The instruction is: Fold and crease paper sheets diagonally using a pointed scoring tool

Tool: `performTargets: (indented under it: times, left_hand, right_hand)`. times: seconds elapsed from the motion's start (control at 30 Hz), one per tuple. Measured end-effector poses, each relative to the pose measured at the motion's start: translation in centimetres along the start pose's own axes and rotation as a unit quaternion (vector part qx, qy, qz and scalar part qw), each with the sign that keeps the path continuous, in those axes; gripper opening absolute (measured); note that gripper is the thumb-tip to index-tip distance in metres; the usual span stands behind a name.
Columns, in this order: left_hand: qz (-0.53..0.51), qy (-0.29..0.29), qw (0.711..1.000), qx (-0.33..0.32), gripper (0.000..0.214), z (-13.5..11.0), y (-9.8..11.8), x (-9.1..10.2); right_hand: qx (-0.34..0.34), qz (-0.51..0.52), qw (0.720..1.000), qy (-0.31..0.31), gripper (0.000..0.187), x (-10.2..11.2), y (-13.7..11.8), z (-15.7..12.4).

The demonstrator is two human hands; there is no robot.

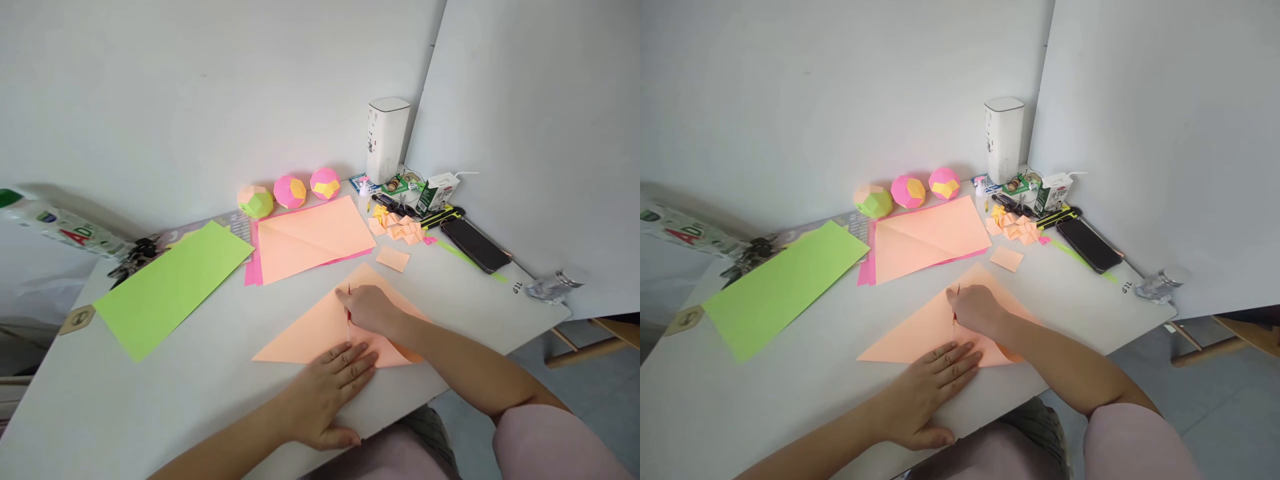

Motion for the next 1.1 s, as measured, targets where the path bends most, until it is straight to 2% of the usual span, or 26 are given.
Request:
performTargets:
  times: [0.3, 0.67, 0.77, 0.83, 0.93, 1.03, 1.1]
  left_hand:
    - [-0.031, -0.025, 0.997, -0.061, 0.087, 2.6, 2.5, -0.6]
    - [-0.008, -0.01, 0.991, -0.134, 0.084, 7.5, 4.5, -1.5]
    - [-0.014, 0.004, 0.989, -0.146, 0.078, 8.0, 4.7, -1.8]
    - [-0.026, 0.008, 0.991, -0.129, 0.071, 7.3, 4.5, -1.5]
    - [-0.041, -0.002, 0.997, -0.072, 0.066, 4.3, 3.3, -0.6]
    - [-0.019, 0.042, 0.999, 0.026, 0.069, -0.2, 1.8, 0.5]
    - [0.017, 0.082, 0.989, 0.123, 0.069, -3.4, 0.9, 0.7]
  right_hand:
    - [0.006, -0.002, 1.0, 0.007, 0.044, -0.4, 0.2, 0.0]
    - [0.012, 0.006, 1.0, 0.011, 0.047, -1.2, 0.4, 0.1]
    - [0.011, 0.008, 1.0, 0.01, 0.049, -1.3, 0.5, 0.1]
    - [0.011, 0.006, 1.0, 0.013, 0.051, -1.2, 0.6, 0.0]
    - [0.015, 0.003, 1.0, 0.022, 0.05, -1.0, 0.7, -0.1]
    - [0.021, 0.006, 0.999, 0.034, 0.048, -0.8, 0.9, -0.1]
    - [0.021, 0.009, 0.999, 0.041, 0.049, -0.9, 1.1, 0.0]
Point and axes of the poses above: each hand's wrist, its own z-axis towards the middle knuckle, its own x-axis out of the back of the hand, y = z × x, the point moved 2 cm from there along z, towards the middle knuckle, and after that the axes turned 8 degrees about y, right-handed, at the moved point
